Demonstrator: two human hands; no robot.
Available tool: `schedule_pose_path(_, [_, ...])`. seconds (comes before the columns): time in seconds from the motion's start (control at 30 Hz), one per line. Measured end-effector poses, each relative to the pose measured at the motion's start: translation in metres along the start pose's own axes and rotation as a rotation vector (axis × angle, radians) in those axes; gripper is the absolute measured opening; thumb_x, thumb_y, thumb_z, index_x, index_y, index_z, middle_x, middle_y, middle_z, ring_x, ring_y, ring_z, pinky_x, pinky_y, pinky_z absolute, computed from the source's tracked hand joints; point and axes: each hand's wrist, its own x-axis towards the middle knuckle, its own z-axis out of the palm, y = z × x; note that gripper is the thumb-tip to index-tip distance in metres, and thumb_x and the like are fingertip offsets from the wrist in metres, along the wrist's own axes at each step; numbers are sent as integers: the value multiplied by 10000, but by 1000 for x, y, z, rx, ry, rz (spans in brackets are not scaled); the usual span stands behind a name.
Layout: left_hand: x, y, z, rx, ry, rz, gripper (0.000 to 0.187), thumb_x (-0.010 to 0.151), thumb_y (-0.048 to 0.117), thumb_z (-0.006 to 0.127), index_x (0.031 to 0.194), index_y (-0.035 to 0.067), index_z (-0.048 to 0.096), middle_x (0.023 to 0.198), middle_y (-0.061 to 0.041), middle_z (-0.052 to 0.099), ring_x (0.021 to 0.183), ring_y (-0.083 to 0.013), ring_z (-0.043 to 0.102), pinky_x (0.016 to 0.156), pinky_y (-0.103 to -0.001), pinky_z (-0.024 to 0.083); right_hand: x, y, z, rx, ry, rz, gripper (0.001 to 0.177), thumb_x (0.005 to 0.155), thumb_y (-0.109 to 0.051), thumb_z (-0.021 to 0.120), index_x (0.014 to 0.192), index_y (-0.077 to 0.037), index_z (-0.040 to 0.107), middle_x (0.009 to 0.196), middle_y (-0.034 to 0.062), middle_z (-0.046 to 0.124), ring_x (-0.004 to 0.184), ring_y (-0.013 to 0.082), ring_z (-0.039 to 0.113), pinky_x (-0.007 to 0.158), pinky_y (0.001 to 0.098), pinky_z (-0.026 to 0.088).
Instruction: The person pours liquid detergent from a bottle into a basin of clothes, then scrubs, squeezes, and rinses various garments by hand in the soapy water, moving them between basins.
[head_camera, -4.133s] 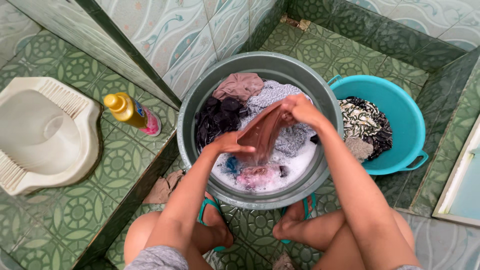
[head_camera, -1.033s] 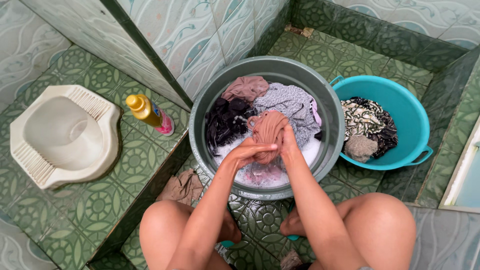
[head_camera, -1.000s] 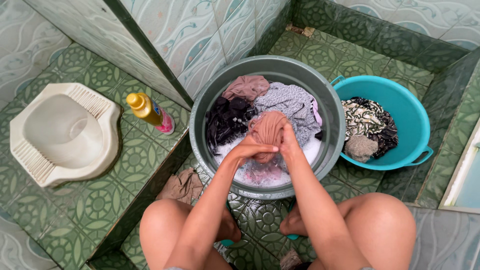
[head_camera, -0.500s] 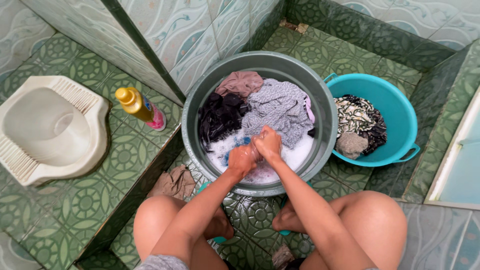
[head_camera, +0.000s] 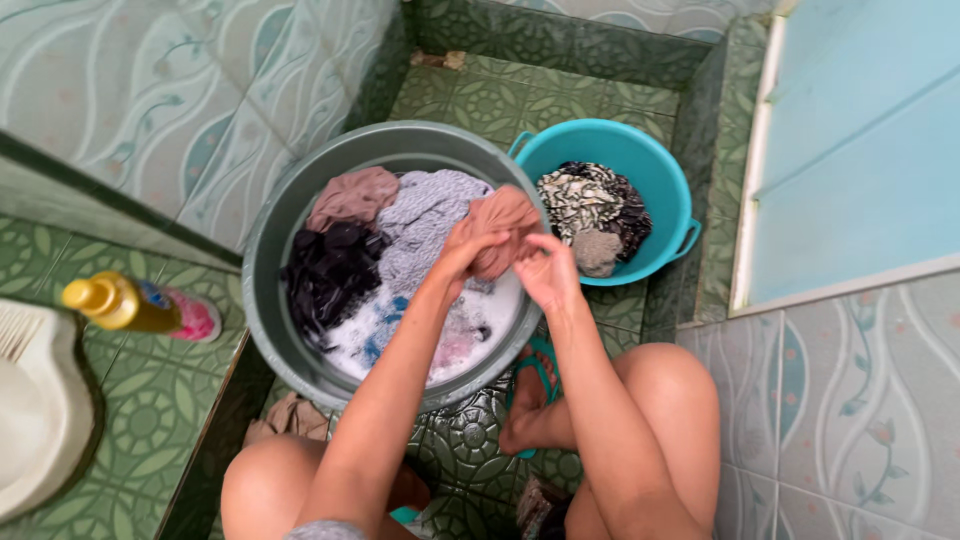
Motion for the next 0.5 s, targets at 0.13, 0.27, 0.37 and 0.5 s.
schedule_pose_path(0.13, [29,23,70,-329,-379,-41,1013,818,368,806,1604,82,233,1602,-141,395,1438,-283,431,1148,-418,382,16,-46,-24,262,-120,-310,310,960,-84,566,1239,46,610,1363,161,607,1297,276,571,1171,416,425])
schedule_pose_path(0.27, [41,21,91,-298,-317,-132,898,985,384,674,1644,140,116,1682,-102,275,1464,-262,283,1180,-437,284,4,-46,-9,373,129,-317,383,994,-266,530,1304,-41,529,1335,237,543,1279,363,515,1146,436,396])
schedule_pose_path(0.37, [24,11,52,-233,-265,-65,714,959,363,597,1572,90,353,1600,-72,411,1396,-237,461,1087,-480,417,-8,-22,2,163,13,-287,446,1010,-173,541,1431,-42,472,1435,184,550,1337,295,548,1182,392,404])
schedule_pose_path(0.5, [-7,-16,-39,-126,-142,-11,507,1024,315,544,1464,69,501,1419,-100,635,1266,-233,614,1057,-416,477,-7,20,9,-326,-10,-184,400,1019,-150,545,1397,-27,504,1285,159,618,1152,262,636,1022,426,530])
